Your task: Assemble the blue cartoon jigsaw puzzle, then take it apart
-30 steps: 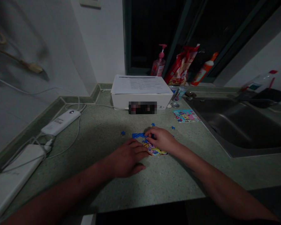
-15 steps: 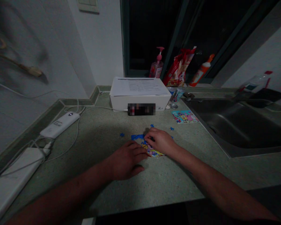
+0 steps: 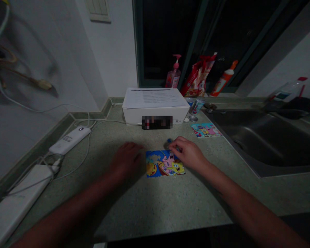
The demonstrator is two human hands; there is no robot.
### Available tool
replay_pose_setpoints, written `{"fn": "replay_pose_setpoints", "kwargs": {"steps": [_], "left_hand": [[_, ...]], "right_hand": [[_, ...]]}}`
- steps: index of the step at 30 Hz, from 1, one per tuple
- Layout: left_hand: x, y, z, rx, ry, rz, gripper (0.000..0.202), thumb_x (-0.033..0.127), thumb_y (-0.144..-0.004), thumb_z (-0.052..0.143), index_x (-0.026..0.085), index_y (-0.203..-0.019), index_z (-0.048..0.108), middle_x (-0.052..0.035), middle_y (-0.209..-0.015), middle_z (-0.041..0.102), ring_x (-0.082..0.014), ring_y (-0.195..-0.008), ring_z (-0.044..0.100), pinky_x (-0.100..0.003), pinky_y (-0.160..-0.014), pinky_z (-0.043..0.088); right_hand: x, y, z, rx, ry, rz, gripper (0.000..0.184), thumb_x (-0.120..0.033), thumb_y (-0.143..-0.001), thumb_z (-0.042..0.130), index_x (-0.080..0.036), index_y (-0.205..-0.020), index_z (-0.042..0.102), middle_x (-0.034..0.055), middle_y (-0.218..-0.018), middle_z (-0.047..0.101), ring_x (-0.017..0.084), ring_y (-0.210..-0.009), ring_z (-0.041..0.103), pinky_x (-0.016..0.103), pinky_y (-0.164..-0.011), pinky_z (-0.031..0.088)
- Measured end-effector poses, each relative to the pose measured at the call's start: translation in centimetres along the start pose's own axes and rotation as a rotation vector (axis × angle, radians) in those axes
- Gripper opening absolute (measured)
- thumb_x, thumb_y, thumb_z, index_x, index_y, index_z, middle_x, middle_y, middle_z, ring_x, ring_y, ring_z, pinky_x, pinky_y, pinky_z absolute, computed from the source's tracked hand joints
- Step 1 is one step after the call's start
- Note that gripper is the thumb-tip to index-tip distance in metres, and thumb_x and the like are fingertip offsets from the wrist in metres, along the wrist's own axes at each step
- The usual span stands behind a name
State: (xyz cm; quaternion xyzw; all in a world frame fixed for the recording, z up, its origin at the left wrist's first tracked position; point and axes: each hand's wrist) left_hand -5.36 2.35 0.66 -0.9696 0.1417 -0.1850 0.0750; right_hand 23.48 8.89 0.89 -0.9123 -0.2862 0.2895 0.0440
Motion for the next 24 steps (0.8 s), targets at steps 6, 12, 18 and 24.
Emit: {"fn": "replay_pose_setpoints", "kwargs": {"steps": [6,12,18,24], "left_hand": [[-2.0,-0.8,-0.1,-0.111,-0.103,-0.034,0.031,0.024,-0.099,0.049,0.017,-0.118,0.073,-0.0159,-0.119,0.070,-0.0347,-0.111,0.065,-0.052,-0.100,0.052],[-2.4,-0.9,-0.1,-0.095,-0.036,-0.055,0.026,0.025,-0.096,0.050,0.022,-0.105,0.074,-0.0133,-0.110,0.072,-0.0324,-0.104,0.067,-0.050,-0.096,0.052],[-2.7,-1.1,-0.2,-0.124,-0.057,-0.114,0.027,0.028,-0.094,0.054,0.019,-0.111,0.073,-0.0159,-0.114,0.070,-0.0348,-0.109,0.064,-0.050,-0.100,0.050],[-3.2,-1.2,0.0,-0.116,-0.041,-0.102,0.022,0.029,-0.093,0.057,0.021,-0.103,0.074,-0.0141,-0.109,0.071,-0.0337,-0.105,0.065,-0.048,-0.095,0.050]], "right_hand": [[0.7,0.1,-0.3,0.023,0.012,0.010,0.015,-0.025,-0.097,0.059,-0.024,-0.094,0.074,0.0049,-0.093,0.068,0.019,-0.079,0.065,0.034,-0.071,0.047],[0.4,0.3,-0.4,0.018,0.025,0.013,0.015,-0.023,-0.096,0.059,-0.024,-0.095,0.074,0.0051,-0.095,0.069,0.019,-0.080,0.066,0.035,-0.073,0.049],[0.4,0.3,-0.4,0.027,0.016,-0.007,0.018,-0.028,-0.098,0.058,-0.024,-0.096,0.075,0.0057,-0.096,0.070,0.019,-0.078,0.066,0.036,-0.072,0.049],[0.6,0.1,-0.2,0.030,0.025,-0.010,0.017,-0.026,-0.097,0.058,-0.025,-0.096,0.075,0.0054,-0.094,0.069,0.019,-0.078,0.066,0.036,-0.071,0.049]]}}
Point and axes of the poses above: each hand's wrist, its own y-axis away from the middle knuckle, its own z-axis out of the palm, x = y × z
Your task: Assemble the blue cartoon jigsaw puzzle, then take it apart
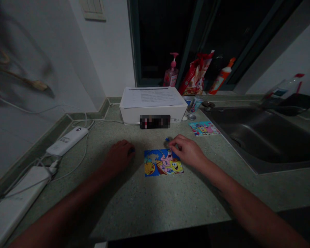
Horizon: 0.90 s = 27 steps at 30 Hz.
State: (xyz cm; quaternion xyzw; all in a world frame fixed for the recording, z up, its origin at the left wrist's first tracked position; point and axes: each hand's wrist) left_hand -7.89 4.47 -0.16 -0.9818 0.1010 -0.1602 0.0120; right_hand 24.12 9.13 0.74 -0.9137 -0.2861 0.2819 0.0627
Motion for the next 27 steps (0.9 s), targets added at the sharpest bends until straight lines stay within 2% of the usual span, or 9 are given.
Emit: {"fn": "replay_pose_setpoints", "kwargs": {"steps": [10,15,18,22,27], "left_hand": [[-0.4,-0.1,0.4,0.057,0.013,0.016,0.013,0.029,-0.090,0.062,0.022,-0.093,0.072,-0.0137,-0.102,0.070,-0.0336,-0.098,0.064,-0.049,-0.091,0.050],[-0.3,0.0,0.3,0.053,-0.010,-0.001,0.018,0.032,-0.091,0.062,0.019,-0.098,0.072,-0.0137,-0.104,0.069,-0.0337,-0.101,0.065,-0.048,-0.092,0.051],[-0.4,0.1,0.2,0.071,0.045,0.001,0.022,0.033,-0.091,0.062,0.022,-0.106,0.074,-0.0136,-0.110,0.070,-0.0340,-0.105,0.065,-0.048,-0.095,0.050],[-0.9,0.2,0.1,0.043,0.090,0.018,0.020,0.027,-0.088,0.063,0.027,-0.103,0.076,-0.0116,-0.108,0.073,-0.0327,-0.103,0.066,-0.049,-0.096,0.049],[-1.2,-0.1,0.0,0.011,0.123,0.007,0.018,0.025,-0.088,0.062,0.024,-0.098,0.076,-0.0118,-0.105,0.072,-0.0314,-0.102,0.066,-0.047,-0.095,0.050]], "right_hand": [[-0.3,0.1,0.0,-0.005,0.005,-0.001,0.019,-0.028,-0.098,0.057,-0.023,-0.096,0.075,0.0061,-0.096,0.070,0.020,-0.081,0.068,0.036,-0.073,0.050],[-0.5,0.1,0.1,-0.027,0.025,0.007,0.019,-0.028,-0.099,0.057,-0.023,-0.098,0.076,0.0061,-0.097,0.071,0.020,-0.080,0.068,0.035,-0.072,0.049],[-0.5,0.2,0.1,-0.024,0.021,0.010,0.020,-0.029,-0.099,0.056,-0.023,-0.098,0.076,0.0065,-0.097,0.071,0.020,-0.080,0.068,0.035,-0.072,0.049],[-0.4,0.2,0.0,-0.024,0.003,0.021,0.024,-0.032,-0.100,0.054,-0.023,-0.098,0.076,0.0068,-0.096,0.070,0.020,-0.079,0.068,0.035,-0.071,0.048],[-0.6,0.2,0.1,-0.040,-0.001,0.010,0.025,-0.033,-0.100,0.053,-0.022,-0.098,0.076,0.0074,-0.097,0.070,0.021,-0.079,0.068,0.037,-0.073,0.049]]}}
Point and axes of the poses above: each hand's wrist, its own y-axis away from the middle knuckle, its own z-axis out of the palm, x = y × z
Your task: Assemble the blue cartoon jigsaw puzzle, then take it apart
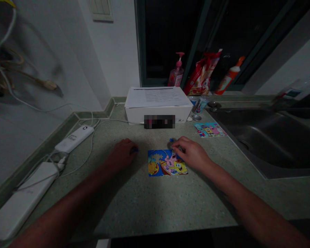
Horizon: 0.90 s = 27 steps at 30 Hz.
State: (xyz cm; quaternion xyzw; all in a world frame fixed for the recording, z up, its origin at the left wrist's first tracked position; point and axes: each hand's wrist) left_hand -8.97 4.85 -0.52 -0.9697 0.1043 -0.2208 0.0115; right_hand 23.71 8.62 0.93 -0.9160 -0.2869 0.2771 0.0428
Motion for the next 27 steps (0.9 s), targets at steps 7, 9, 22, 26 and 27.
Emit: {"fn": "replay_pose_setpoints", "kwargs": {"steps": [7,9,22,26,27], "left_hand": [[0.5,-0.2,-0.4,-0.010,-0.028,-0.019,0.012,0.025,-0.084,0.063,0.023,-0.093,0.072,-0.0129,-0.105,0.071,-0.0312,-0.103,0.066,-0.045,-0.092,0.052],[0.5,-0.2,-0.4,-0.010,-0.030,-0.046,0.011,0.026,-0.084,0.063,0.023,-0.091,0.070,-0.0125,-0.103,0.072,-0.0306,-0.099,0.067,-0.044,-0.088,0.052],[3.1,0.4,0.2,0.004,0.637,-0.188,0.016,0.036,-0.082,0.068,0.026,-0.092,0.073,-0.0064,-0.092,0.081,-0.0281,-0.086,0.074,-0.043,-0.080,0.058],[4.2,0.8,0.6,-0.066,0.802,-0.244,0.010,0.032,-0.081,0.069,0.024,-0.086,0.071,-0.0076,-0.090,0.079,-0.0265,-0.082,0.072,-0.043,-0.078,0.058],[4.4,0.9,0.8,-0.078,0.838,-0.252,0.009,0.032,-0.081,0.070,0.024,-0.085,0.070,-0.0077,-0.089,0.078,-0.0258,-0.082,0.072,-0.042,-0.077,0.058]], "right_hand": [[0.8,-0.3,-1.1,0.072,0.021,-0.005,0.021,-0.029,-0.099,0.055,-0.023,-0.098,0.075,0.0078,-0.096,0.070,0.022,-0.084,0.068,0.036,-0.075,0.050],[1.6,-0.4,-1.9,0.126,0.055,0.020,0.020,-0.029,-0.099,0.056,-0.023,-0.097,0.075,0.0079,-0.095,0.070,0.023,-0.084,0.067,0.036,-0.075,0.049],[-0.3,0.0,-1.2,0.137,0.064,-0.015,0.020,-0.028,-0.101,0.055,-0.023,-0.102,0.074,0.0076,-0.099,0.072,0.022,-0.085,0.069,0.037,-0.075,0.053],[-2.7,0.6,0.5,0.041,-0.020,-0.170,0.019,-0.028,-0.103,0.054,-0.024,-0.111,0.072,0.0073,-0.107,0.072,0.021,-0.094,0.072,0.035,-0.080,0.056],[-3.2,0.8,1.0,0.030,-0.037,-0.198,0.020,-0.029,-0.103,0.056,-0.024,-0.114,0.071,0.0073,-0.109,0.072,0.021,-0.096,0.072,0.035,-0.081,0.057]]}}
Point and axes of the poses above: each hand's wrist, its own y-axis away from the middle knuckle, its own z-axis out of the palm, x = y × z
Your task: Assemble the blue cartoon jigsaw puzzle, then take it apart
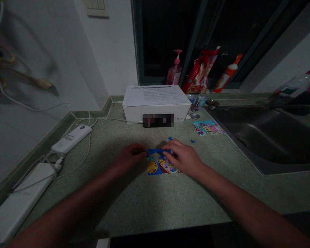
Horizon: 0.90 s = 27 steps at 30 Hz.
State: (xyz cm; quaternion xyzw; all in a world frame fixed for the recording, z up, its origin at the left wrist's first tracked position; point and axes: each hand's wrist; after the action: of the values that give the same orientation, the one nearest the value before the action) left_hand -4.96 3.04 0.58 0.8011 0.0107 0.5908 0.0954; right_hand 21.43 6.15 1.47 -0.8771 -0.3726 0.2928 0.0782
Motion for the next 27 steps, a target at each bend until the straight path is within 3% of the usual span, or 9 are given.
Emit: {"fn": "replay_pose_setpoints", "kwargs": {"steps": [6,22,27], "left_hand": [[-0.1,0.6,1.2,-0.051,0.125,0.005,0.012,0.031,-0.079,0.073,0.022,-0.084,0.068,-0.0054,-0.086,0.077,-0.0223,-0.079,0.070,-0.038,-0.076,0.058],[-0.2,0.9,2.0,-0.127,0.118,0.001,0.017,0.034,-0.080,0.075,0.020,-0.085,0.066,-0.0067,-0.085,0.077,-0.0230,-0.079,0.072,-0.038,-0.074,0.058],[-0.8,0.9,1.9,0.046,-0.170,0.182,0.015,0.035,-0.086,0.066,0.023,-0.095,0.071,-0.0077,-0.094,0.077,-0.0245,-0.087,0.070,-0.042,-0.083,0.057]], "right_hand": [[-2.0,0.3,1.6,-0.058,-0.010,-0.090,0.030,-0.038,-0.103,0.061,-0.024,-0.130,0.066,0.0094,-0.120,0.070,0.022,-0.101,0.071,0.034,-0.079,0.059],[-2.0,0.3,1.6,-0.065,-0.019,-0.093,0.018,-0.032,-0.102,0.057,-0.025,-0.114,0.069,0.0078,-0.115,0.070,0.020,-0.097,0.070,0.032,-0.077,0.056],[-0.6,-0.1,1.2,-0.029,-0.069,0.011,0.015,-0.027,-0.097,0.063,-0.025,-0.110,0.070,0.0069,-0.112,0.069,0.021,-0.097,0.070,0.033,-0.079,0.055]]}}
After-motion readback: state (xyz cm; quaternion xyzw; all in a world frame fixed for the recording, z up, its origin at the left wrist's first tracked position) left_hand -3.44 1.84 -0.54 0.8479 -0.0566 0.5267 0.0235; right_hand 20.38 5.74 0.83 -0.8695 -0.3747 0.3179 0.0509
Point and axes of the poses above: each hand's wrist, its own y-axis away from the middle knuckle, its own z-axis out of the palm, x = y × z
